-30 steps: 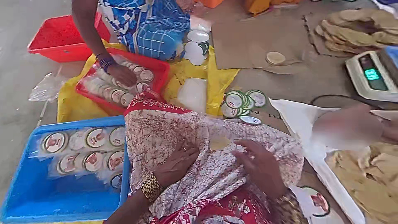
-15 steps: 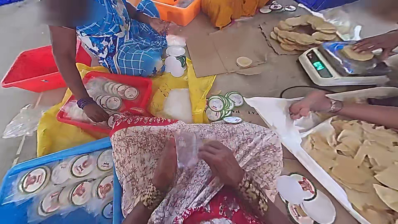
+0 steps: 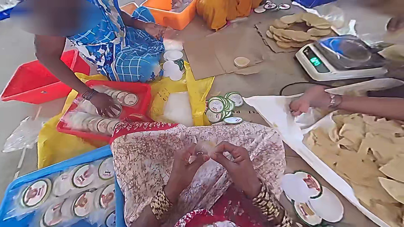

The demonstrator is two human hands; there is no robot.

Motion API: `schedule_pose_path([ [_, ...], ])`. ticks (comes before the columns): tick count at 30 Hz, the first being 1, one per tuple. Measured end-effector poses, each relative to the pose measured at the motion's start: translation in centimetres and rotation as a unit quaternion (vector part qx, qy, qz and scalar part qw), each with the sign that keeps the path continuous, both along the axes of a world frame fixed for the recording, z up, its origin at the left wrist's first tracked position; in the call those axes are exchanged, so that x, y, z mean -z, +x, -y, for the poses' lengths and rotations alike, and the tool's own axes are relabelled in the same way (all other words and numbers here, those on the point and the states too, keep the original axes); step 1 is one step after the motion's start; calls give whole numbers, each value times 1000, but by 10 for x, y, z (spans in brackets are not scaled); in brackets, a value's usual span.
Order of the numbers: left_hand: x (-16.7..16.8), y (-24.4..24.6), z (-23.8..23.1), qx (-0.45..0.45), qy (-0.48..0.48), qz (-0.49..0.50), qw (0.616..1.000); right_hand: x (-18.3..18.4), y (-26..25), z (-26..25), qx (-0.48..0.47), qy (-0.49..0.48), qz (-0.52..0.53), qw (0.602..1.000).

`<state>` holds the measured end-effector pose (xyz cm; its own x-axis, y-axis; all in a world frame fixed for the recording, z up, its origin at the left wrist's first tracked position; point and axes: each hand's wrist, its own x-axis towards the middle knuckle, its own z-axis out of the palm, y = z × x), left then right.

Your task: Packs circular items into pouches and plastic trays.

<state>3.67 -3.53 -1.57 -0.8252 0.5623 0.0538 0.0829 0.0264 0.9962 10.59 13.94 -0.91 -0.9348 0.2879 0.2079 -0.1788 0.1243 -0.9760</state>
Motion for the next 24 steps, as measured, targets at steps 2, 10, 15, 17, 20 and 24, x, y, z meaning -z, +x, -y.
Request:
schedule_pose_path([
  [2, 1, 2, 4, 13, -48, -12, 999, 2, -1, 0, 13, 30, -11, 999],
  [10, 22, 2, 8, -83, -11, -23, 996, 54, -74, -75, 85, 164, 166, 969],
  [15, 53, -5, 21, -130, -44, -6, 991, 93, -149, -120, -23, 369, 360, 857],
  [17, 62, -4, 23, -154, -74, 66, 983, 117, -168, -125, -63, 422, 369, 826],
  [20, 66, -8, 21, -175, -75, 124, 974, 129, -181, -123, -79, 456, 378, 802],
  [24, 72, -15, 13, -195, -83, 111, 971, 130, -187, -121, -68, 475, 382, 790],
])
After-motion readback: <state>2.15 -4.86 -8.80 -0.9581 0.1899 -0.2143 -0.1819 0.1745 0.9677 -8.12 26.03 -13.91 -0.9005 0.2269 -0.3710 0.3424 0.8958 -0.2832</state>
